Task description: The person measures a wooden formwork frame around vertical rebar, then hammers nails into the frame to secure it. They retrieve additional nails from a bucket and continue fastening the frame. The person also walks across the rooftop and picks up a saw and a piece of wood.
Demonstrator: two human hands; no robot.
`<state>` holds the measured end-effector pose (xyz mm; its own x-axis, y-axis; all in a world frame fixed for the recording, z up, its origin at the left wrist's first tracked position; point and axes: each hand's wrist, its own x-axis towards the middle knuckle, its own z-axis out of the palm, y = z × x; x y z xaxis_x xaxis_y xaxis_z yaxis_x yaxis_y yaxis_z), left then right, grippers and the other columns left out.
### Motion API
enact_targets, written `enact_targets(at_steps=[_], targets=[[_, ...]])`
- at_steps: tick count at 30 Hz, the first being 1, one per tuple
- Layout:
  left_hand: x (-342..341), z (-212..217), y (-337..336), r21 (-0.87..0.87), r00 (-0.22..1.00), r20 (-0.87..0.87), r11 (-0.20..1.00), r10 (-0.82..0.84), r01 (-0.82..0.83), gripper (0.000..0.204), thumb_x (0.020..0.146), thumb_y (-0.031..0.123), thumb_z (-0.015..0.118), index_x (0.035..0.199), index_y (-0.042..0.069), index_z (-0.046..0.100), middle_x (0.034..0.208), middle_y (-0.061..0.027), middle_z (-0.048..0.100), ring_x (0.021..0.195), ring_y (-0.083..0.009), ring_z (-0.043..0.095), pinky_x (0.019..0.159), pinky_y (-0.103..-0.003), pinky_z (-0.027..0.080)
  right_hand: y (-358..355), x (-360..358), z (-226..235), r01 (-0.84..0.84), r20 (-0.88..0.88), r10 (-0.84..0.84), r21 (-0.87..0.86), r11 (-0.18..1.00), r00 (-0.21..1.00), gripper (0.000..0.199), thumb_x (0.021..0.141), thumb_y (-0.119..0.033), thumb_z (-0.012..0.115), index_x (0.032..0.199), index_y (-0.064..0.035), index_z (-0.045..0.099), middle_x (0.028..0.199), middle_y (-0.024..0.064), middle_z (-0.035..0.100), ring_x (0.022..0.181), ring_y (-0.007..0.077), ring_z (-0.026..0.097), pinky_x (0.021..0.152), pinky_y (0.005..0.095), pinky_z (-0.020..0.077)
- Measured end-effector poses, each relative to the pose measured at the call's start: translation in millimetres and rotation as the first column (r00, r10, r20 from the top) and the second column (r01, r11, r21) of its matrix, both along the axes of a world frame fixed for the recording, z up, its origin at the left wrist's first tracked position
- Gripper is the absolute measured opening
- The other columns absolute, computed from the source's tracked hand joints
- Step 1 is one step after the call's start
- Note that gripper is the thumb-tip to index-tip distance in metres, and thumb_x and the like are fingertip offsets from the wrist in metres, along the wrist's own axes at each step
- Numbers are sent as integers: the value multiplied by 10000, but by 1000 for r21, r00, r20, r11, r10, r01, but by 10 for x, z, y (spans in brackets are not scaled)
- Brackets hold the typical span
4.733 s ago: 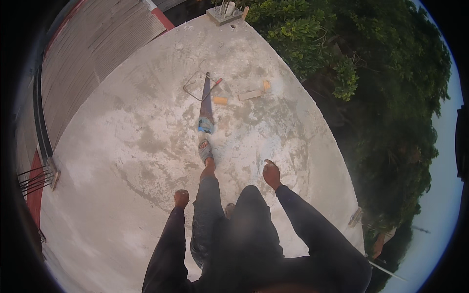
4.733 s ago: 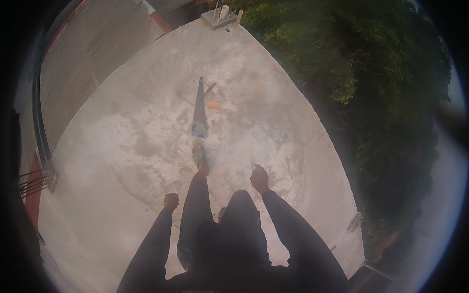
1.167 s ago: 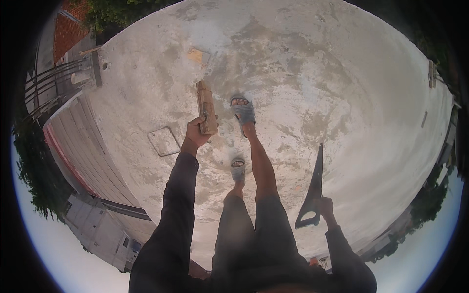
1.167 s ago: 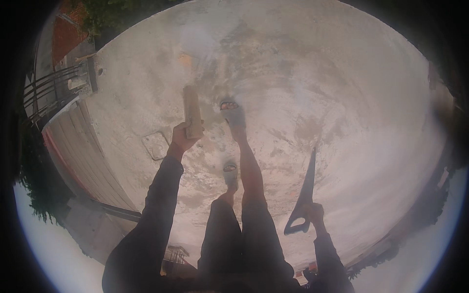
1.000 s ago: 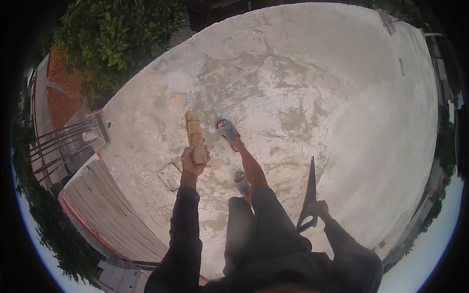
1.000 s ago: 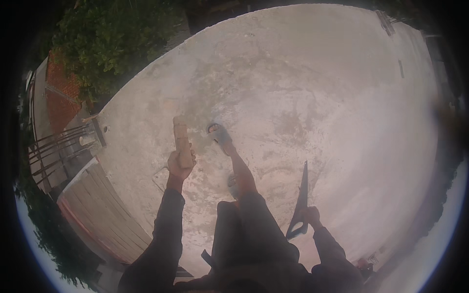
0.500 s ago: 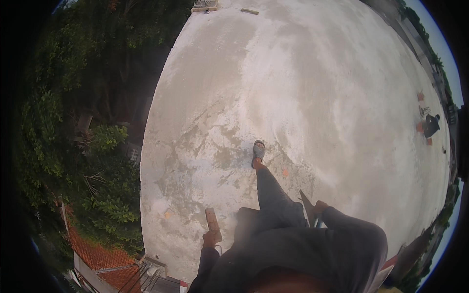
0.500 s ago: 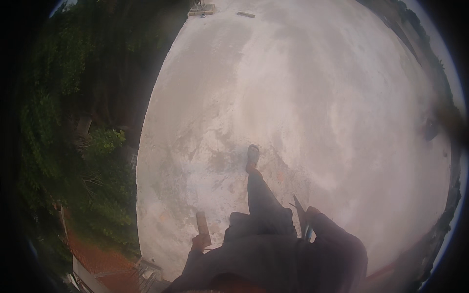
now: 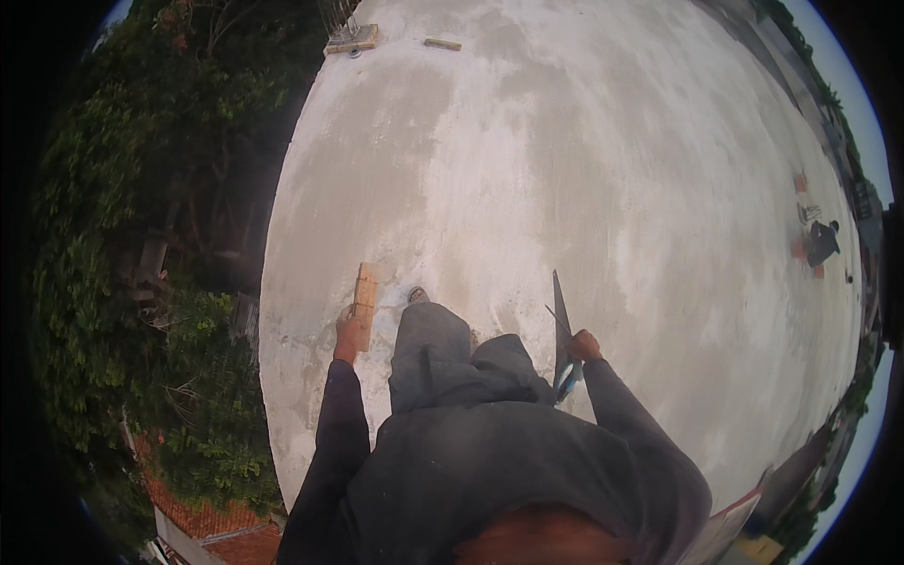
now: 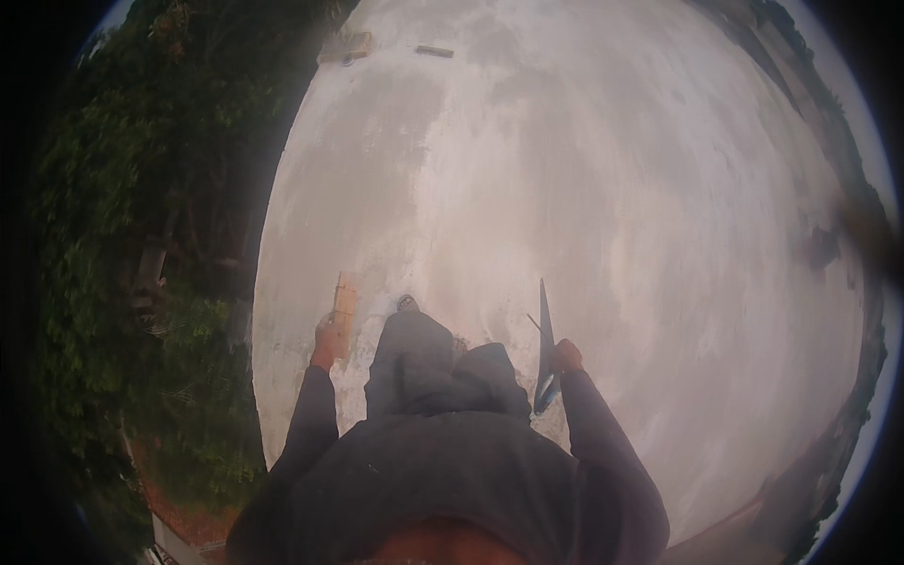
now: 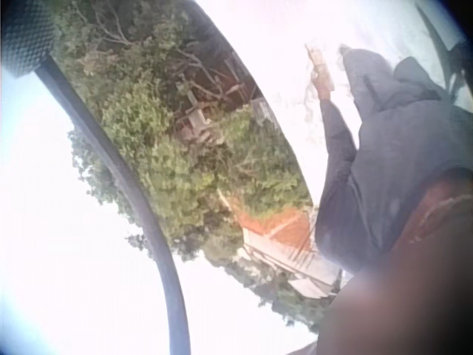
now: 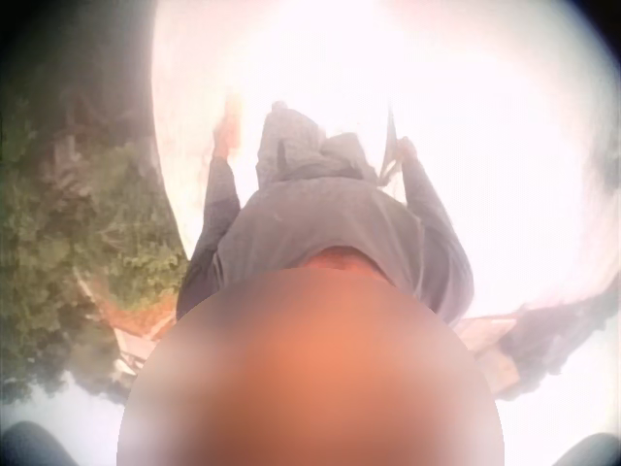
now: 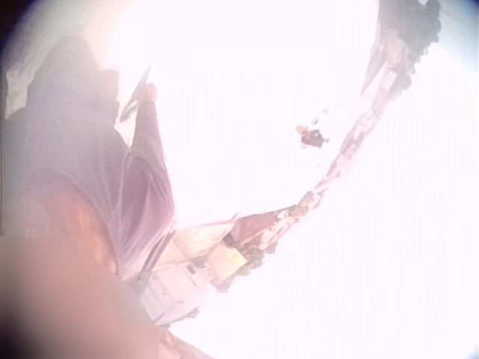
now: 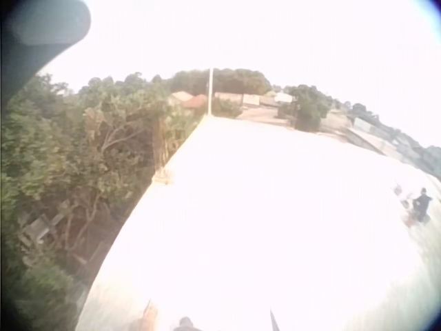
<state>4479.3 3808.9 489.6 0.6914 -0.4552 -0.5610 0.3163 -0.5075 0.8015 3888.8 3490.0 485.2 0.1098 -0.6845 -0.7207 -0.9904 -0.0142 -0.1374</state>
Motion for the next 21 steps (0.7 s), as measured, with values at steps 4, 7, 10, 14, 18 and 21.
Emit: enact_targets(at_steps=[4, 7, 10, 14, 18, 21], targets=[[758, 280, -1676, -162, 999, 3, 986, -44, 44, 471, 914, 261, 621, 1313, 12, 600, 1107, -68, 664, 914, -171, 645, 770, -334, 524, -919, 744, -44, 31, 26, -29, -73, 997, 999, 374, 761, -342, 750, 900, 5, 744, 932, 221, 741, 879, 385, 731, 761, 454, 588], [1162, 372, -2835, -259, 987, -146, 961, 62, -99, 525, 929, 352, 625, 1317, -1, 595, 1166, -79, 648, 991, -185, 634, 838, -335, 509, -1448, 1213, -159, 80, 14, -79, -58, 995, 997, 385, 763, -370, 764, 899, -10, 749, 928, 214, 741, 900, 383, 728, 778, 461, 584], [1679, 468, -3933, -239, 965, -230, 954, 125, -180, 579, 878, 397, 690, 1274, -19, 621, 1155, -100, 649, 991, -210, 636, 854, -342, 504, -1826, 1574, -250, 113, -71, -112, 16, 993, 991, 392, 771, -347, 749, 957, -2, 738, 983, 229, 734, 944, 392, 720, 810, 463, 578], [2308, 654, -5199, -172, 985, -139, 982, -98, 74, 593, 822, 389, 784, 1228, -17, 635, 1104, -98, 647, 963, -209, 635, 815, -362, 512, -2319, 2112, -323, 192, -161, -198, -54, 980, 967, 394, 763, -255, 723, 1018, 45, 704, 1014, 255, 725, 935, 409, 721, 809, 463, 579], [2925, 629, -6424, -34, 965, -148, 976, -218, 216, 576, 764, 297, 829, 1198, -31, 637, 996, -106, 663, 880, -213, 649, 760, -378, 526, -3030, 2795, -140, 432, -126, -416, 158, 888, 901, 423, 756, -231, 714, 1030, 89, 682, 1022, 278, 720, 976, 404, 721, 834, 470, 573], [3484, 155, -7282, 75, 921, -121, 921, -371, 381, 600, 732, 286, 828, 1177, -65, 631, 965, -138, 680, 856, -238, 674, 739, -387, 542, -3778, 3376, -29, 473, -102, -462, 194, 859, 881, 462, 765, -253, 715, 1022, 128, 667, 1033, 302, 712, 1001, 401, 717, 841, 474, 569]])
